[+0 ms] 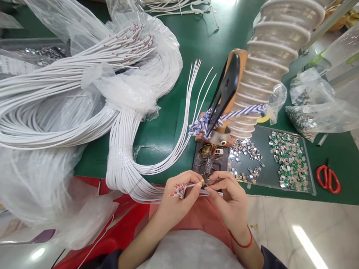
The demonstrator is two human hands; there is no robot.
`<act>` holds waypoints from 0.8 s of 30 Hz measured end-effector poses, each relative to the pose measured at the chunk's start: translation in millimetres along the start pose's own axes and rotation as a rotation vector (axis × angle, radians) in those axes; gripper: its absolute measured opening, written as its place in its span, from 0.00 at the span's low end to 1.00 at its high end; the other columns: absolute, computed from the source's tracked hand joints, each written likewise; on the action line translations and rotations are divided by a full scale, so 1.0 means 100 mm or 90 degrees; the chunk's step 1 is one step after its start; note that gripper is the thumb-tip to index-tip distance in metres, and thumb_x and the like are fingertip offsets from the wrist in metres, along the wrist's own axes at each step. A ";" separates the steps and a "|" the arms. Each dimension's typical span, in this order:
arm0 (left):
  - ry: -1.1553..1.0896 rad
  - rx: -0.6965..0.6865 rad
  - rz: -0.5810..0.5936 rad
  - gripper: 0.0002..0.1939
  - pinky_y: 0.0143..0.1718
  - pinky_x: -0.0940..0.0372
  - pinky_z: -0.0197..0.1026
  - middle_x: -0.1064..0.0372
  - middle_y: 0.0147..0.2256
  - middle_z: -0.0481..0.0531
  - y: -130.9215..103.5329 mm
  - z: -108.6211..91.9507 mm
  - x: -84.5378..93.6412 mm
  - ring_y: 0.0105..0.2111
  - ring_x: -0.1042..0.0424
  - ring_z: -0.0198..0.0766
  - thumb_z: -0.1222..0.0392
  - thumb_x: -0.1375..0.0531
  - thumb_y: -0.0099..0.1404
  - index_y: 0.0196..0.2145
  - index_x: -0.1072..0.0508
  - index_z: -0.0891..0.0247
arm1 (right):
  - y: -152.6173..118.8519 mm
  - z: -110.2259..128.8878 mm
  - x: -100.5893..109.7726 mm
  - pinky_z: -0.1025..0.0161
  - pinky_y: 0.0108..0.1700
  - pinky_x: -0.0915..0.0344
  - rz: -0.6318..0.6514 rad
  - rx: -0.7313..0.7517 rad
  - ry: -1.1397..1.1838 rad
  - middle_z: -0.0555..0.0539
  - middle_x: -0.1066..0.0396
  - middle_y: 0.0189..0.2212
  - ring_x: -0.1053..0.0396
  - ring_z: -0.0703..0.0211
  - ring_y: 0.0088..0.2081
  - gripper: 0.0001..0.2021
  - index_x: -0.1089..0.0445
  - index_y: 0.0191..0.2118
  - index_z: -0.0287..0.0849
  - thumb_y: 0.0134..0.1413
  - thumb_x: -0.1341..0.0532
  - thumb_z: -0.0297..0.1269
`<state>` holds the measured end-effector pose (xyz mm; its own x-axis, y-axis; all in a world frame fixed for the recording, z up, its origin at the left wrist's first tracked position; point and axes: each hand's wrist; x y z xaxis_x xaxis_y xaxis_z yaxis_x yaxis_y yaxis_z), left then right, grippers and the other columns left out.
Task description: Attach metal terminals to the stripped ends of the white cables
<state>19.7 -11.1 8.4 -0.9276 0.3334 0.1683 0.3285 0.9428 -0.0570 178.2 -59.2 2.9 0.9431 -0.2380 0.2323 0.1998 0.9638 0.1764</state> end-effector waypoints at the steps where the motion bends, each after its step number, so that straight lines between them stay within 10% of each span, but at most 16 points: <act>1: -0.003 -0.002 0.002 0.10 0.34 0.32 0.36 0.23 0.30 0.50 0.01 -0.01 0.00 0.30 0.25 0.37 0.66 0.42 0.65 0.25 0.29 0.62 | 0.01 0.00 0.01 0.63 0.37 0.28 0.005 0.001 0.001 0.48 0.25 0.36 0.26 0.59 0.36 0.09 0.27 0.30 0.45 0.56 0.33 0.24; 24: -0.014 0.075 0.045 0.10 0.31 0.35 0.35 0.25 0.29 0.51 0.07 -0.06 0.09 0.28 0.28 0.36 0.63 0.43 0.63 0.23 0.31 0.63 | -0.10 -0.12 0.04 0.69 0.28 0.37 0.024 -0.049 0.104 0.57 0.35 0.24 0.36 0.66 0.24 0.03 0.36 0.43 0.50 0.72 0.45 0.36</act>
<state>14.9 -1.2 14.9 -0.9073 0.3972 0.1384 0.3708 0.9106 -0.1825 182.9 -68.5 -9.9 0.9797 -0.1848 0.0778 0.1772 0.9796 0.0952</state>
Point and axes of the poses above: each hand's wrist, its own y-axis towards the middle knuckle, its own x-axis out of the back of the hand, z = x × y
